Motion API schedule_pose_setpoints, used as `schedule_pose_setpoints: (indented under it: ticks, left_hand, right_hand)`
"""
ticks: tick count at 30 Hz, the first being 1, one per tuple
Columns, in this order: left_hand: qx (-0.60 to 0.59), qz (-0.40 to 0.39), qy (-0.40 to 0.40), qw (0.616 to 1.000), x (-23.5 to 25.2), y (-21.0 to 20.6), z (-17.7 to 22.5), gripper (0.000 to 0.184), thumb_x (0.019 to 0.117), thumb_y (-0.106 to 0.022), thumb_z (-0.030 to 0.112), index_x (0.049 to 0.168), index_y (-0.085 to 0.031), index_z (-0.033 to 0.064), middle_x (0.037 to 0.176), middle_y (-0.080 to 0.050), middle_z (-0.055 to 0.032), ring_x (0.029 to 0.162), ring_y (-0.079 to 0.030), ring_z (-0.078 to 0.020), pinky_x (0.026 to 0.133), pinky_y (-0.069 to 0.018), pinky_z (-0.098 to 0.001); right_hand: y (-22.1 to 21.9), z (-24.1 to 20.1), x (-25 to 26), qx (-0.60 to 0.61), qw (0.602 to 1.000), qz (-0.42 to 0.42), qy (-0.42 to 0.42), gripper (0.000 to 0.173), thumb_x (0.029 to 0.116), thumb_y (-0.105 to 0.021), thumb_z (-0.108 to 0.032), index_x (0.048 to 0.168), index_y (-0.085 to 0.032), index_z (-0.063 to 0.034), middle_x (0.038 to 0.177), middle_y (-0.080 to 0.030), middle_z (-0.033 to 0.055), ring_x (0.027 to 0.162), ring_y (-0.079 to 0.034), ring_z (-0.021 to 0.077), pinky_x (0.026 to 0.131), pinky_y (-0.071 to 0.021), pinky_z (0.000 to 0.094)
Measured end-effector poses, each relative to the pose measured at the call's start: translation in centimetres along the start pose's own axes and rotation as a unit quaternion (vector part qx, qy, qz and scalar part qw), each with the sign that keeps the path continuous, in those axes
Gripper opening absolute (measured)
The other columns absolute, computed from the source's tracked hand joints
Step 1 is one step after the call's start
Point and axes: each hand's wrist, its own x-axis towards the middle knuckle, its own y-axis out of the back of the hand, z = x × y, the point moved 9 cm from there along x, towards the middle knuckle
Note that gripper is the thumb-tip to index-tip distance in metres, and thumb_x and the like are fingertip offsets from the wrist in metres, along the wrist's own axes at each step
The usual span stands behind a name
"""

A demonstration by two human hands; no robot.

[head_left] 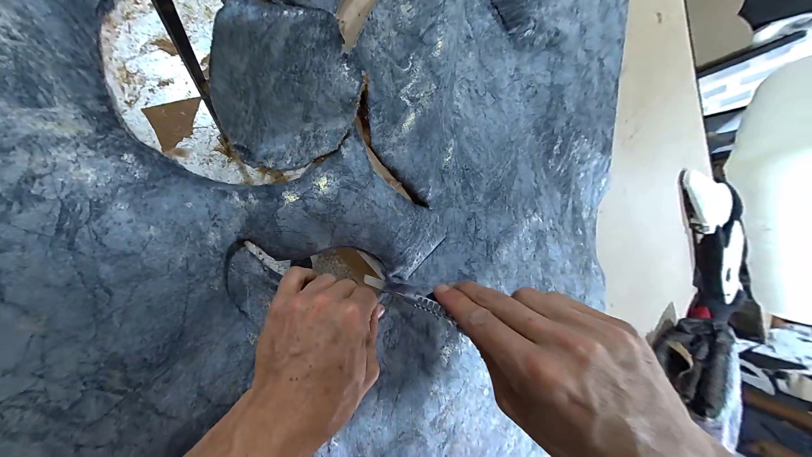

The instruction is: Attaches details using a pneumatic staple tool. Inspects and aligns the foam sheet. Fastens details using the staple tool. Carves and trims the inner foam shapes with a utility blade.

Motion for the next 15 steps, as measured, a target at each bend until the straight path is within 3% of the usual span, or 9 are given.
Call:
schedule_pose_setpoints:
  ticks: [4,7,11,15]
  left_hand:
    - [-0.001,0.001,0.009,1.0,0.0,0.0,-0.3,0.03,0.0944,-0.055,0.034,0.073,-0.071,0.0217,0.067,-0.066,0.0068,0.067,-0.065,-0.0115,0.081,-0.0508,-0.0414]
    - [-0.002,0.0,-0.002,1.0,-0.1,0.1,-0.1,0.031,0.0949,-0.054,0.034,0.072,-0.071,0.0211,0.067,-0.065,0.0064,0.067,-0.064,-0.0116,0.08,-0.0498,-0.0412]
    - [-0.008,0.005,-0.001,1.0,-0.3,0.2,-0.3,0.03,0.0939,-0.054,0.033,0.072,-0.071,0.022,0.067,-0.066,0.0078,0.067,-0.064,-0.0099,0.08,-0.0504,-0.0403]
    - [-0.011,-0.004,-0.008,1.0,-0.3,0.2,0.0,0.031,0.0943,-0.053,0.034,0.073,-0.071,0.0225,0.067,-0.065,0.0078,0.067,-0.064,-0.0105,0.082,-0.0499,-0.0415]
  right_hand:
    - [0.0,1.0,-0.5,0.036,0.999,-0.032,-0.012,0.032,0.1019,-0.054,-0.017,0.13,-0.07,-0.0181,0.118,-0.075,0.0014,0.066,-0.063,0.0199,0.052,-0.0464,0.0355]
    - [-0.6,0.7,-0.5,0.032,0.999,-0.005,-0.018,0.032,0.099,-0.053,-0.017,0.125,-0.072,-0.0172,0.109,-0.075,0.001,0.063,-0.061,0.0187,0.049,-0.0447,0.0341]
    - [-0.4,1.4,-1.3,0.048,0.998,-0.028,-0.028,0.032,0.1016,-0.054,-0.018,0.13,-0.07,-0.0174,0.117,-0.075,0.0016,0.067,-0.064,0.0198,0.052,-0.0474,0.0355]
    - [-0.8,1.1,-1.4,0.038,0.999,0.006,-0.033,0.033,0.0989,-0.053,-0.017,0.126,-0.072,-0.0174,0.11,-0.075,0.0007,0.064,-0.062,0.019,0.05,-0.0464,0.0339]
